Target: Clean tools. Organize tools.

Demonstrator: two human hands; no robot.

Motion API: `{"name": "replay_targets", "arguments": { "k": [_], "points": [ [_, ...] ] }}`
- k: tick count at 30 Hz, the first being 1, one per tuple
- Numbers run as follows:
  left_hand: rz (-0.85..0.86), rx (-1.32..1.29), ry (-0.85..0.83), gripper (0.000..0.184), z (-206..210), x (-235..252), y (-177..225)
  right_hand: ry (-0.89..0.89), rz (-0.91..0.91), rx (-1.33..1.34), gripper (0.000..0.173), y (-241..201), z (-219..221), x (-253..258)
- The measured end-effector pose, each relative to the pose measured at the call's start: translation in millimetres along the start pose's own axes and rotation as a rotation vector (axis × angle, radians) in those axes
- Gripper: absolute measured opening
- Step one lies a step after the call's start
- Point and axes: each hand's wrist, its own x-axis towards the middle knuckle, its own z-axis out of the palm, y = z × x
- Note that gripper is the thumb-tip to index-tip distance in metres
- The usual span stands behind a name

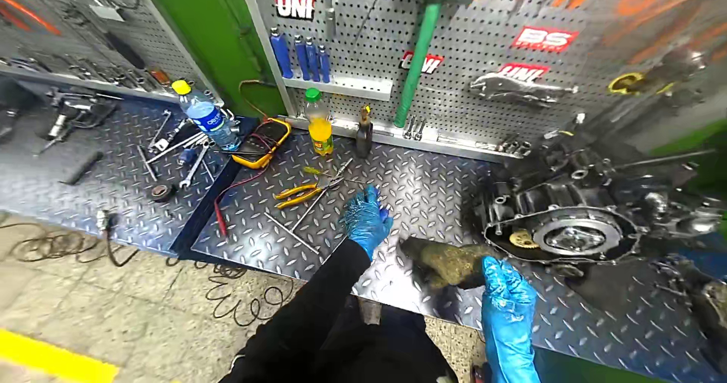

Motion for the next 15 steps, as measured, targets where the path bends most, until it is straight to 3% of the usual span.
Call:
{"name": "replay_targets", "arguments": {
  "k": [5, 7, 10, 12, 15],
  "points": [
    [-0.089, 0.027, 0.003, 0.136, 2.6, 17.4, 7.7, -0.105, 0.089, 0.102, 0.023, 24.9, 16.1, 32.3],
    [-0.108, -0.039, -0.039, 0.14, -10.5, 25.1, 0.3, -0.161, 0.11, 0.199, 0.026, 26.1, 12.4, 52.0],
    [0.038, -0.161, 0.122, 0.112, -27.4, 22.1, -28.7, -0.17, 0.093, 0.266, 0.028, 21.4, 2.1, 76.5],
    [0.056, -0.187, 0.238, 0.086, -42.9, 2.8, -40.0, -0.139, -0.028, 0.251, 0.027, 14.6, -4.6, 92.5],
    [0.016, -0.214, 0.22, 0.049, -50.3, -54.8, -37.9, -0.162, -0.264, 0.116, 0.02, 4.5, -5.1, 108.1]
  ]
}}
